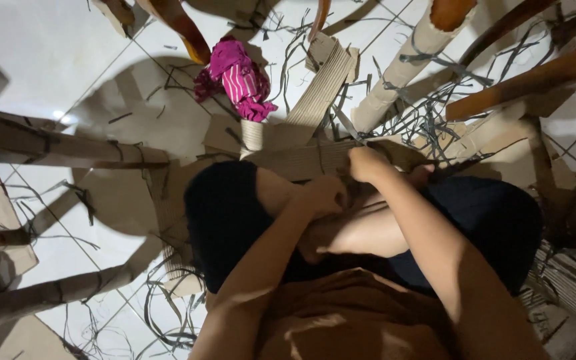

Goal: Tying and wrapping thin black strings around the legs of wooden furniture.

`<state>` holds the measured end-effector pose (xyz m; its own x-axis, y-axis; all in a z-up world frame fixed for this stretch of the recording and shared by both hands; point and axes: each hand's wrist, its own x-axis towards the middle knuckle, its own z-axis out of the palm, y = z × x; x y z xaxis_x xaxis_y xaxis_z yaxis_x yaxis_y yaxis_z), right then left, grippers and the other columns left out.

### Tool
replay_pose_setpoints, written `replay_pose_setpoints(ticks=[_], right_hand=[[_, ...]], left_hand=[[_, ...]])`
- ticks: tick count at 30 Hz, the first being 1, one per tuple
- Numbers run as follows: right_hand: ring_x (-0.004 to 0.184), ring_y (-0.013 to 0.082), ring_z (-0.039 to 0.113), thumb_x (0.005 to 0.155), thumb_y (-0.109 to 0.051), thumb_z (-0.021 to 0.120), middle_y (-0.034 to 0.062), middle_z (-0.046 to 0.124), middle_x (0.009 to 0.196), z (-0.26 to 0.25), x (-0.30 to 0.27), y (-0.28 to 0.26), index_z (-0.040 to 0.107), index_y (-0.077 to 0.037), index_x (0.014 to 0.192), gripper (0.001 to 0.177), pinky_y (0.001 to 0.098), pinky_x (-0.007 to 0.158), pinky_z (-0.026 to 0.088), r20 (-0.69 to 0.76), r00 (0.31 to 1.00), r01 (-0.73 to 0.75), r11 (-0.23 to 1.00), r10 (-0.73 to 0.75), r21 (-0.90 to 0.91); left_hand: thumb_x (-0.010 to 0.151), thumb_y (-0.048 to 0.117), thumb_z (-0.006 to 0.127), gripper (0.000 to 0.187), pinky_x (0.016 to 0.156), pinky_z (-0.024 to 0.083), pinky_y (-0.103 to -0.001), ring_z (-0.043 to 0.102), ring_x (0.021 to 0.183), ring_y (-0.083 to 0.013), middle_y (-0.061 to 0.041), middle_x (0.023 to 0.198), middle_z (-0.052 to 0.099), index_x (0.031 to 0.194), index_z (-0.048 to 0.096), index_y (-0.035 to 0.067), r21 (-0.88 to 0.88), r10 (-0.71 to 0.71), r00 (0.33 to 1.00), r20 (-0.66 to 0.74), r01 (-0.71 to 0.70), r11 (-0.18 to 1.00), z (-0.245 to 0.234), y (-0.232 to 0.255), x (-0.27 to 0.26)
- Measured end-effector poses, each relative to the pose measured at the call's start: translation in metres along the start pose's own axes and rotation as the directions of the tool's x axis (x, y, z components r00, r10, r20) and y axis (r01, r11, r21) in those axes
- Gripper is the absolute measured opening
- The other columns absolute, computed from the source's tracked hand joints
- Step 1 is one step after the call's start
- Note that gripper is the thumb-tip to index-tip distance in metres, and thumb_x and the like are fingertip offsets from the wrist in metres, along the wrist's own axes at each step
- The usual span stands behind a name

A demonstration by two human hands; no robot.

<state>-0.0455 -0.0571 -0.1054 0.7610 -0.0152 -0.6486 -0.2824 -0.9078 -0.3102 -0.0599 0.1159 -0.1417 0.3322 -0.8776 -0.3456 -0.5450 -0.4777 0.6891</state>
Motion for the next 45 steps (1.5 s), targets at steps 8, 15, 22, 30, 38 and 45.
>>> replay_pose_setpoints(ticks=[8,15,22,30,38,45], right_hand=[[0.129,0.0391,0.061,0.097,-0.018,0.055,0.0212,0.065,0.138,-0.015,-0.001,0.010,0.066,-0.008,0.137,0.043,0.0579,0.099,0.054,0.008,1.000,0.011,0.999,-0.011,-0.032],[0.126,0.0389,0.064,0.099,-0.033,0.061,0.0212,0.072,0.127,-0.073,-0.069,0.002,0.073,-0.008,0.123,0.037,0.0529,0.103,0.053,-0.044,0.997,0.064,0.998,-0.063,0.016],[0.114,0.0408,0.068,0.100,-0.033,0.055,0.0205,0.076,0.111,-0.085,-0.056,0.038,0.077,-0.015,0.116,0.032,0.0519,0.096,0.054,-0.107,0.978,0.198,0.956,-0.178,0.219],[0.085,0.0144,0.062,0.102,-0.023,0.063,0.0113,0.067,0.092,-0.085,-0.076,0.024,0.066,0.003,0.112,0.029,0.0274,0.076,0.059,-0.202,0.919,0.317,0.328,-0.340,0.890],[0.060,0.0089,0.051,0.096,-0.031,0.066,0.0043,0.066,0.071,-0.124,-0.090,0.064,0.077,-0.012,0.109,0.025,0.0249,0.050,0.040,-0.266,0.964,0.199,0.689,-0.010,0.697],[0.078,0.0243,0.072,0.098,-0.027,0.072,0.0144,0.079,0.088,-0.128,-0.090,0.102,0.081,-0.011,0.112,0.023,0.0402,0.073,0.056,-0.307,0.949,0.123,0.820,0.067,0.560]], left_hand=[[0.096,0.029,0.055,0.036,0.093,0.058,-0.050,0.068,0.109,-0.0392,-0.020,0.115,0.071,0.121,0.068,0.007,-0.060,-0.028,0.997,0.070,0.032,0.998,0.017,0.023,0.037],[0.106,0.032,0.040,0.048,0.109,0.050,-0.050,0.059,0.129,-0.0398,-0.021,0.139,0.061,0.143,0.054,0.004,-0.192,-0.270,0.959,0.091,0.283,0.940,-0.003,0.063,0.031],[0.090,0.029,0.075,0.012,0.090,0.051,-0.034,0.066,0.083,-0.0210,0.003,0.078,0.071,0.079,0.072,0.024,-0.304,0.015,0.605,-0.796,-0.420,0.855,-0.018,0.040,0.042],[0.103,0.026,0.068,0.015,0.091,0.046,-0.026,0.058,0.107,-0.0126,-0.006,0.134,0.063,0.105,0.064,0.011,-0.706,-0.532,0.501,-0.683,-0.640,0.304,-0.070,0.057,0.061],[0.104,0.028,0.064,0.016,0.093,0.044,-0.025,0.063,0.097,-0.0081,0.004,0.106,0.068,0.111,0.063,0.013,-0.681,-0.684,0.521,-0.511,-0.731,-0.048,-0.069,0.067,0.075],[0.101,0.033,0.069,0.021,0.090,0.045,-0.029,0.067,0.100,-0.0088,0.006,0.111,0.073,0.113,0.065,0.017,-0.676,-0.725,0.595,-0.347,-0.694,-0.246,-0.026,0.022,0.092]])
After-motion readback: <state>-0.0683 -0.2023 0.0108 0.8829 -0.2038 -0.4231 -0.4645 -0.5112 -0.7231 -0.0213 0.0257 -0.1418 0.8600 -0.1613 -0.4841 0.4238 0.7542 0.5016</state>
